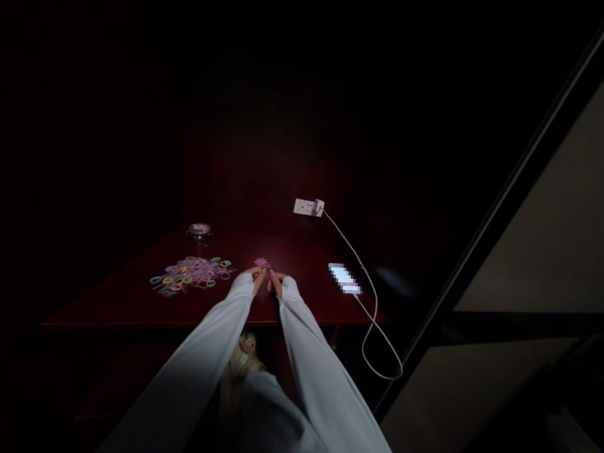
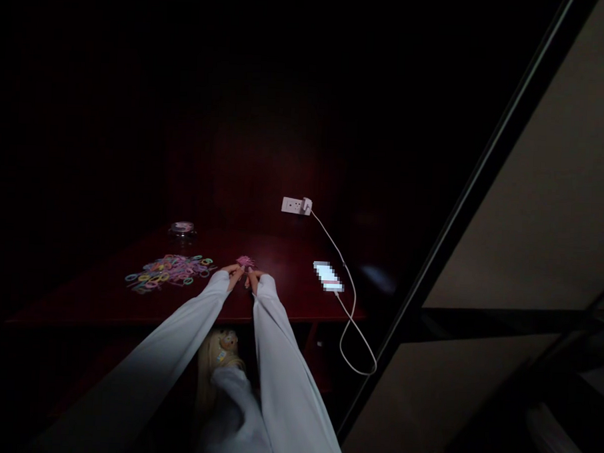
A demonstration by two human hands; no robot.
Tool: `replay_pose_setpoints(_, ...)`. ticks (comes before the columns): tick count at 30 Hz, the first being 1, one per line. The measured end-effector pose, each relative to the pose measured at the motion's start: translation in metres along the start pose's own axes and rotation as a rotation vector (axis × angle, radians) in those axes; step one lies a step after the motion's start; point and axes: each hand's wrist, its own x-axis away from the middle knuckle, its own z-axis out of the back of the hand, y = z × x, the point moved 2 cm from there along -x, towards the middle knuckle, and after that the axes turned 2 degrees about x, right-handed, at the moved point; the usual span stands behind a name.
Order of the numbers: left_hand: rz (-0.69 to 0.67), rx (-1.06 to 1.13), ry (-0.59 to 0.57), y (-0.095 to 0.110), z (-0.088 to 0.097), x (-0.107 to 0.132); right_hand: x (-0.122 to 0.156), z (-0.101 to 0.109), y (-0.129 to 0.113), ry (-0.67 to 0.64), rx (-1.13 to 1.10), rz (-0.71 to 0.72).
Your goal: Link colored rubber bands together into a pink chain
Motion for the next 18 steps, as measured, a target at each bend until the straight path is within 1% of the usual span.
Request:
replay_pose_setpoints(7, 0.014, -0.005, 0.012, -0.001, -0.002, 0.001, 0.000, -0.002, -0.002, -0.004, -0.029, -0.028)
replay_pose_setpoints(14, -0.007, -0.007, -0.035, 0.005, -0.002, 0.002, -0.001, 0.000, -0.006, -0.021, -0.043, 0.013)
replay_pose_setpoints(16, -0.019, -0.007, -0.020, 0.007, -0.002, 0.002, 0.000, 0.000, -0.006, -0.042, -0.067, 0.026)
replay_pose_setpoints(18, -0.044, -0.003, 0.025, 0.009, -0.002, 0.002, 0.000, 0.000, -0.006, -0.051, -0.081, 0.032)
